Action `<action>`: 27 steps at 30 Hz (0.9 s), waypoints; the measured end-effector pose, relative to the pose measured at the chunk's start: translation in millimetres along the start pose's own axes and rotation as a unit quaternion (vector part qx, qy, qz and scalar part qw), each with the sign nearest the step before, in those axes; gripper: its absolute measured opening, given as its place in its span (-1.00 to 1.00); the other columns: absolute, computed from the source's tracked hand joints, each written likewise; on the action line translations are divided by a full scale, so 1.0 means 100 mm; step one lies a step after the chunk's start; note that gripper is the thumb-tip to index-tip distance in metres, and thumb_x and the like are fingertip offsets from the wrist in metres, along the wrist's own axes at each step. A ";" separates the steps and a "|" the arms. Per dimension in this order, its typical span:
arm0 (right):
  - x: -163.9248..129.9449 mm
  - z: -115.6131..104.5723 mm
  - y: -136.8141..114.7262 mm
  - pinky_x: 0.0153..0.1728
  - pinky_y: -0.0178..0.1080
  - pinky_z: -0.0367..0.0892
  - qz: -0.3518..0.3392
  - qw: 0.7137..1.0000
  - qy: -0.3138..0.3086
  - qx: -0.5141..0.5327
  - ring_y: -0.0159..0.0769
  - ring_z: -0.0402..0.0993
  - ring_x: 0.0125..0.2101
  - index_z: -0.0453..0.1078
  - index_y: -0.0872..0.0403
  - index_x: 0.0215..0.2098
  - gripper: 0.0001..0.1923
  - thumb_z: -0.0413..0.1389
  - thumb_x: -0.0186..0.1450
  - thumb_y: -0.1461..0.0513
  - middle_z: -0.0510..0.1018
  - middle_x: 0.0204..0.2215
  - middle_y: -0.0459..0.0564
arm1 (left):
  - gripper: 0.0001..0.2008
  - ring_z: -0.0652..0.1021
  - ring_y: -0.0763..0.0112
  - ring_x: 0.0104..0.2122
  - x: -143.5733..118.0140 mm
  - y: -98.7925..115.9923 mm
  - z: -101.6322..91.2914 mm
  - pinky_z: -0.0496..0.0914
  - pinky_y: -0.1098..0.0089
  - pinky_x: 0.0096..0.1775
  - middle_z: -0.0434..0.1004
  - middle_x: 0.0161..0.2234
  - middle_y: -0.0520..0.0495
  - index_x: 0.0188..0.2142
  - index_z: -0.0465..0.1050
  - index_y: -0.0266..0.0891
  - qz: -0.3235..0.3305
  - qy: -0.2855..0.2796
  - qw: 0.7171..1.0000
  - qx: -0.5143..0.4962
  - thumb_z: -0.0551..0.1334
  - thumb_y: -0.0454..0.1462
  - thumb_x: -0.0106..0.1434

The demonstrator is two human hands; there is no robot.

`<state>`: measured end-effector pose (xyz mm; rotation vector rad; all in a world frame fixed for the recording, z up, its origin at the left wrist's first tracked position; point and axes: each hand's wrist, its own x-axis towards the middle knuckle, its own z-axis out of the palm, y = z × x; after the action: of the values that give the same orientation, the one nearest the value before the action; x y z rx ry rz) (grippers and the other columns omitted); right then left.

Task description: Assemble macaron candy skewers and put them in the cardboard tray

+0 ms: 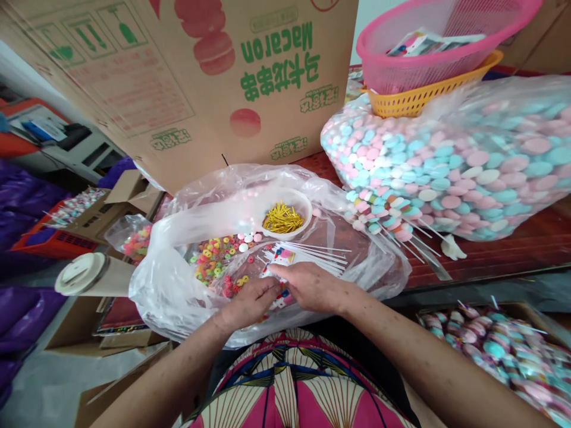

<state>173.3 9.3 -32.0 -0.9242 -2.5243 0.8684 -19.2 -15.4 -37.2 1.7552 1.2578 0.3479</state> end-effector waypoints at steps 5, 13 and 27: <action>0.05 0.02 0.02 -0.11 -0.12 0.35 0.029 0.996 0.065 0.052 -0.14 0.47 -0.13 0.14 0.15 0.27 -0.45 -0.09 0.30 0.27 0.52 -0.10 0.19 | -0.68 0.34 0.44 -0.50 0.03 -0.04 0.16 0.22 0.42 -0.38 0.27 -0.57 0.06 -0.55 0.22 -0.21 0.027 0.109 0.994 -0.002 -0.02 -0.19 0.32; -0.01 0.21 -0.04 -0.62 -0.35 0.21 0.211 0.903 0.106 0.359 -0.42 0.27 -0.63 0.38 0.07 -0.22 -0.66 0.12 0.20 0.00 0.41 -0.57 -0.14 | -0.74 0.40 0.43 -0.49 0.06 0.04 0.18 0.28 0.42 -0.36 0.37 -0.53 0.03 -0.45 0.35 -0.21 0.047 0.240 0.969 -0.023 0.02 -0.22 0.33; 0.08 0.39 -0.22 -0.71 -0.40 0.07 0.245 0.873 0.121 0.405 -0.48 0.12 -0.78 0.20 0.03 -0.47 -0.73 0.01 0.22 0.02 0.26 -0.81 -0.26 | -0.66 0.44 0.42 -0.43 -0.01 0.00 0.15 0.38 0.40 -0.30 0.44 -0.42 0.02 -0.02 0.34 -0.24 -0.052 0.175 0.962 -0.201 0.08 -0.11 0.31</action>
<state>138.7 -15.9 -47.2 -1.2487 -1.4566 1.6491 -10.1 -23.9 -45.1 1.3099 1.4024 0.8207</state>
